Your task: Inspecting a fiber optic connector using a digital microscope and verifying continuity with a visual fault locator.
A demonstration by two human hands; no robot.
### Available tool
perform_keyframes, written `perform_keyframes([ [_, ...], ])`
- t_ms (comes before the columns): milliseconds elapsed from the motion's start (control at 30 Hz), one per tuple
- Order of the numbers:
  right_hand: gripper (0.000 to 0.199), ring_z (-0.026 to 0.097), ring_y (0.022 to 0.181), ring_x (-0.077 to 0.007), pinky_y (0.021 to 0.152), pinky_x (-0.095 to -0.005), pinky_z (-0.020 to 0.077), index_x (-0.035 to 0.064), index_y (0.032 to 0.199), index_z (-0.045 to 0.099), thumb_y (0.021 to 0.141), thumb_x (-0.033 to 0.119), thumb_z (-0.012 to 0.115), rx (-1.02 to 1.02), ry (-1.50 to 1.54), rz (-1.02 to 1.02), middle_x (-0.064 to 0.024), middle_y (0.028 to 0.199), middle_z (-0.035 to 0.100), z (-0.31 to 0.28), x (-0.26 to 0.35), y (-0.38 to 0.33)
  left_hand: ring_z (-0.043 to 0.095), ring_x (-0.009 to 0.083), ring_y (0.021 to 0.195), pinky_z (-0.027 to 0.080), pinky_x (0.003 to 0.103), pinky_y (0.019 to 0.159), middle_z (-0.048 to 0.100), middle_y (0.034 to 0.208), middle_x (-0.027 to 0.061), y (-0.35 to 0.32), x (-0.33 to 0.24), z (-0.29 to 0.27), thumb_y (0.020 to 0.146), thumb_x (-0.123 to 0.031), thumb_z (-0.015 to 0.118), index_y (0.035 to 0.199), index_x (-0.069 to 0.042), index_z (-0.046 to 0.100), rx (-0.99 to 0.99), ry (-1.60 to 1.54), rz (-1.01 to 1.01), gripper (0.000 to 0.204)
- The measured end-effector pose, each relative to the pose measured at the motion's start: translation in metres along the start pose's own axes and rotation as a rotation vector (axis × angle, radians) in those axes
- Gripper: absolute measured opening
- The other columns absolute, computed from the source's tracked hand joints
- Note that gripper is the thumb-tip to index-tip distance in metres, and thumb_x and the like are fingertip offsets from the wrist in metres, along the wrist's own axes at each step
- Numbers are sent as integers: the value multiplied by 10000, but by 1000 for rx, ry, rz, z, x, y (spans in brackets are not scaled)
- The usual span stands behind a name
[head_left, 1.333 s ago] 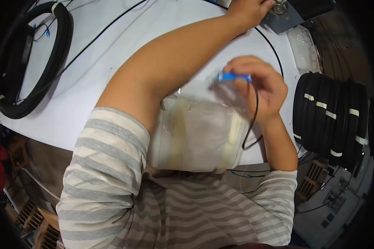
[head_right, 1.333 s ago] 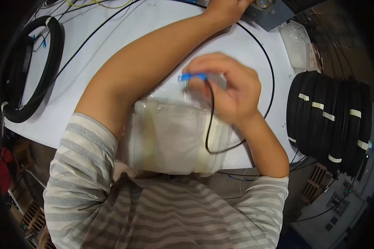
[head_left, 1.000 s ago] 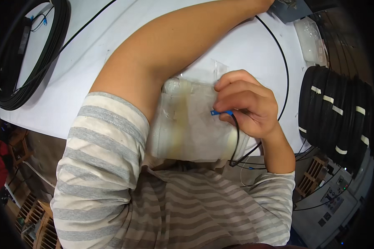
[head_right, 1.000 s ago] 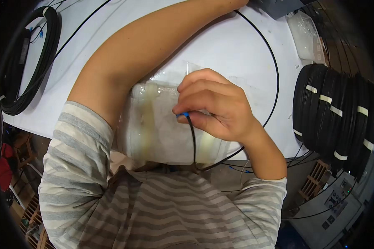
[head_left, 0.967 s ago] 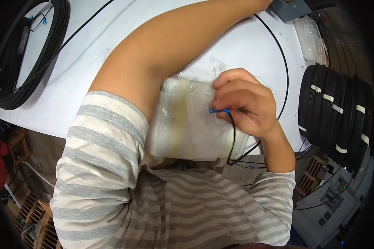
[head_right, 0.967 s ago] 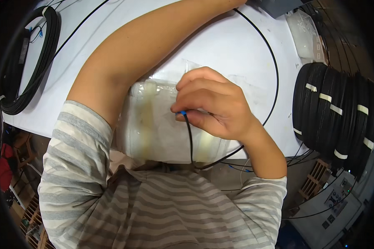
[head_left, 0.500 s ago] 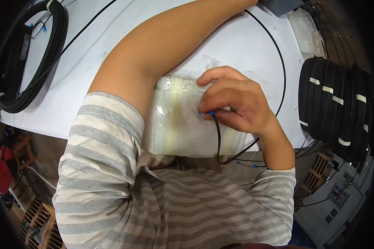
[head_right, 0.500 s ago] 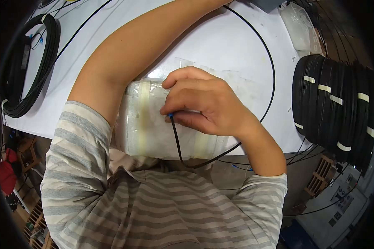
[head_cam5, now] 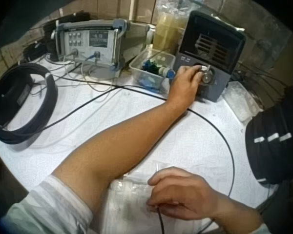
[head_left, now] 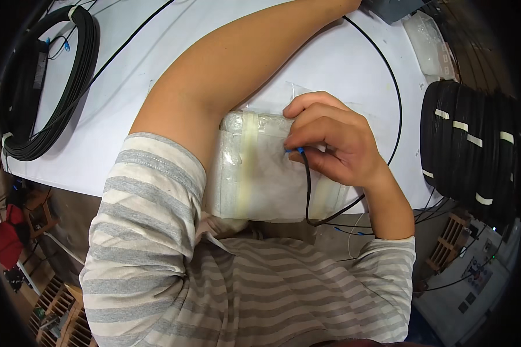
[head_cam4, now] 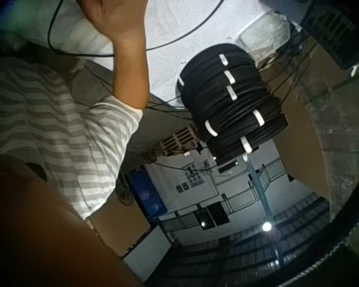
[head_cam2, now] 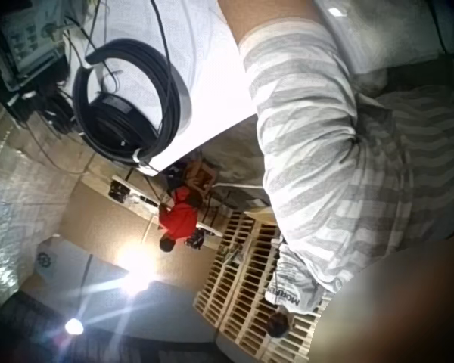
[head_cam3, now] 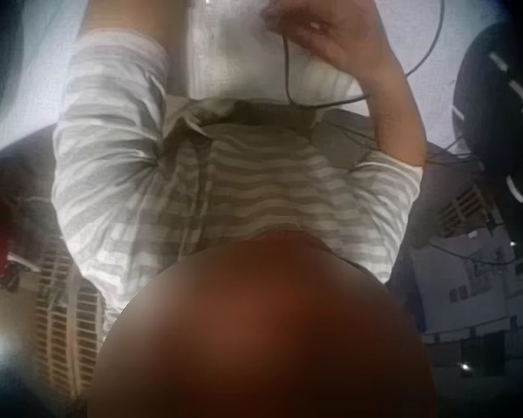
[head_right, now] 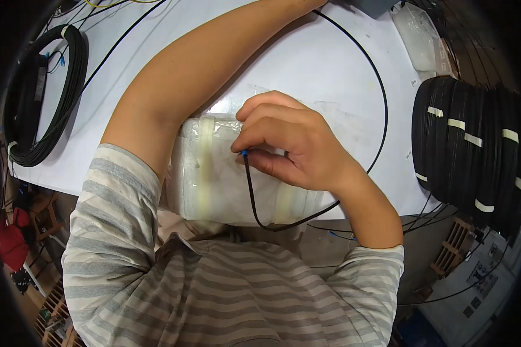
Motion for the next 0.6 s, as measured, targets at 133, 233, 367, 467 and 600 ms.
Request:
perform_keyframes([
  [133, 294, 652, 1077, -309, 857, -400, 545, 87, 975, 730, 705, 3, 814, 64, -14, -58, -35, 882, 698, 3, 6, 2, 602, 348, 1154, 480, 391, 988, 594, 1272, 172, -1, 0, 0, 1053, -242, 554, 1314, -66, 648, 17, 10, -23, 328],
  [233, 281, 652, 1084, -315, 849, -408, 551, 91, 958, 736, 702, 6, 813, 28, 74, -31, -37, 878, 702, -1, 2, 1, 602, 349, 1154, 479, 395, 990, 592, 1271, 174, 1, 1, -1, 1054, -244, 554, 1313, -66, 648, 14, 31, -22, 329],
  [367, 271, 662, 1062, -309, 879, -399, 560, 93, 948, 741, 699, 19, 819, 32, 3, -19, -21, 870, 708, 3, 5, 4, 601, 353, 1151, 479, 393, 987, 594, 1262, 173, 2, 5, 0, 1049, -252, 564, 1304, -66, 651, -4, -5, 15, 327],
  [467, 276, 671, 1028, -301, 903, -388, 563, 87, 954, 741, 698, 23, 819, 76, 27, -88, -14, 863, 709, 4, 10, 7, 597, 355, 1153, 474, 395, 988, 595, 1258, 168, 2, 7, 0, 1045, -262, 572, 1300, -66, 652, -11, -7, 46, 331],
  [600, 254, 675, 1009, -306, 906, -422, 564, 88, 928, 746, 692, 34, 823, -47, 47, -8, -22, 865, 707, -5, 3, 2, 593, 355, 1161, 467, 400, 999, 592, 1262, 171, 0, 4, 2, 1047, -266, 567, 1303, -64, 648, 9, 22, 7, 336],
])
Point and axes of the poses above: each hand's wrist, its own y-axis towards the middle knuckle, its own z-axis out of the palm, x = y × z, the point moved 7 cm from there along y, towards the middle knuckle
